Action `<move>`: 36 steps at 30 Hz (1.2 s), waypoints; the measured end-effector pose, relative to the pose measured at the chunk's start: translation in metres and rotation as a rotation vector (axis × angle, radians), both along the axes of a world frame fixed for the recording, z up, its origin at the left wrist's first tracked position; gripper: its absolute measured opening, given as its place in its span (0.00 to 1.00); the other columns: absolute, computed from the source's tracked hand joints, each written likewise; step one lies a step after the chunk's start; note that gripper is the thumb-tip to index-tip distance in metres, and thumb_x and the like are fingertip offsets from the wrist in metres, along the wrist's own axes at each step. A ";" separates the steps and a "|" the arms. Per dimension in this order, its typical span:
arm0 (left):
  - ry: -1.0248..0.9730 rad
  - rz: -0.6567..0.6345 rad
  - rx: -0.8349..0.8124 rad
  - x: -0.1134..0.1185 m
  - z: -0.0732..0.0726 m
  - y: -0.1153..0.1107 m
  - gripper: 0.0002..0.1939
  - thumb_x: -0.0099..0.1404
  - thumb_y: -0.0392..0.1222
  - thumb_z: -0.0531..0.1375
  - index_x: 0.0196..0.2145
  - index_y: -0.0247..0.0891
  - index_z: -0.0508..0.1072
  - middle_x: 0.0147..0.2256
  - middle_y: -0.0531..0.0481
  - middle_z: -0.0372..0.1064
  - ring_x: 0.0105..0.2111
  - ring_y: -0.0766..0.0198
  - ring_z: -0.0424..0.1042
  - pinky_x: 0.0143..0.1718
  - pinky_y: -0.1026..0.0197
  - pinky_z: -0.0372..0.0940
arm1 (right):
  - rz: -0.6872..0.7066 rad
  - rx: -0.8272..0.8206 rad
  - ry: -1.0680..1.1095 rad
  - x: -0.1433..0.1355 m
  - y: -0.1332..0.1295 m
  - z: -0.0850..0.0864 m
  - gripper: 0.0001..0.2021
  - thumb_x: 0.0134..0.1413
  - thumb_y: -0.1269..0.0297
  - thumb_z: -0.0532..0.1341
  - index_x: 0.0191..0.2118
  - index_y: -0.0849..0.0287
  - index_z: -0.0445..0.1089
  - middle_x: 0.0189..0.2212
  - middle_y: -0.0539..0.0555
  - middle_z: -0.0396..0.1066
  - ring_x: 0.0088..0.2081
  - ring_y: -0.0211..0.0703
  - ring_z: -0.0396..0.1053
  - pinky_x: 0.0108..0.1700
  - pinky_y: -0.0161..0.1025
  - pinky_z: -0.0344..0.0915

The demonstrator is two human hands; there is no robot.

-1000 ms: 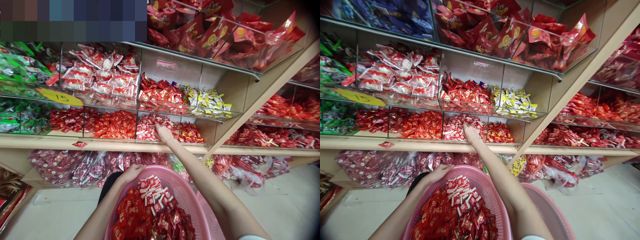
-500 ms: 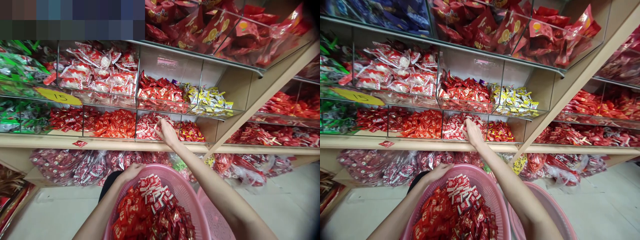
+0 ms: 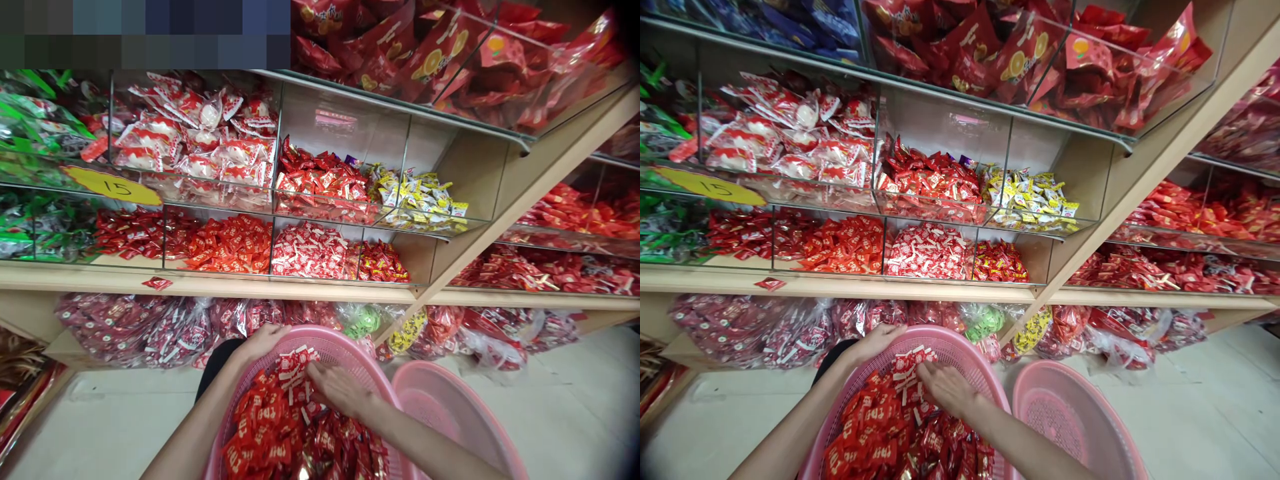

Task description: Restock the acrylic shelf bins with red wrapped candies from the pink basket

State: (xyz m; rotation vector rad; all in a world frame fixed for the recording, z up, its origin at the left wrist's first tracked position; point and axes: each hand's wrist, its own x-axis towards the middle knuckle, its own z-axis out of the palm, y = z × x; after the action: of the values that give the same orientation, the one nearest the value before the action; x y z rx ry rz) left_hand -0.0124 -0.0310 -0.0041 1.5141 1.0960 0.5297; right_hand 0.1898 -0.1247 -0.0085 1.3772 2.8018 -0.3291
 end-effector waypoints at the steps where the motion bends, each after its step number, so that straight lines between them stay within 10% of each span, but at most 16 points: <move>1: 0.004 0.001 0.001 0.000 0.000 0.000 0.28 0.51 0.65 0.50 0.24 0.34 0.69 0.19 0.56 0.61 0.22 0.68 0.57 0.24 0.66 0.52 | 0.002 0.002 -0.003 0.000 -0.001 -0.004 0.12 0.48 0.71 0.55 0.41 0.57 0.57 0.34 0.53 0.65 0.29 0.42 0.64 0.26 0.38 0.60; 13: -0.012 0.011 0.026 -0.002 -0.005 0.000 0.27 0.52 0.64 0.50 0.25 0.33 0.70 0.20 0.56 0.62 0.23 0.68 0.57 0.27 0.65 0.53 | -0.002 -0.008 -0.097 -0.011 -0.002 -0.001 0.18 0.49 0.66 0.59 0.46 0.58 0.57 0.36 0.56 0.66 0.29 0.43 0.64 0.28 0.40 0.62; 26: -0.040 0.016 -0.012 -0.003 -0.017 0.000 0.31 0.52 0.65 0.50 0.28 0.30 0.73 0.21 0.52 0.66 0.22 0.67 0.59 0.26 0.65 0.54 | -0.211 0.344 0.540 -0.010 0.127 0.135 0.08 0.51 0.67 0.52 0.38 0.57 0.53 0.35 0.52 0.62 0.34 0.38 0.60 0.35 0.36 0.58; 36: -0.051 0.018 -0.022 -0.005 -0.016 -0.001 0.30 0.52 0.65 0.50 0.23 0.32 0.70 0.18 0.55 0.59 0.20 0.70 0.54 0.23 0.66 0.50 | -0.330 0.296 0.496 -0.022 0.183 0.123 0.12 0.43 0.70 0.57 0.35 0.57 0.53 0.29 0.48 0.61 0.30 0.36 0.58 0.32 0.33 0.55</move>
State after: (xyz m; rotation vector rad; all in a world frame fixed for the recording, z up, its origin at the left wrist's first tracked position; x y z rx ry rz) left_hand -0.0170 -0.0317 -0.0200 1.4654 1.0735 0.5648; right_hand 0.1677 0.0581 0.1149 2.0941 3.0898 -0.3006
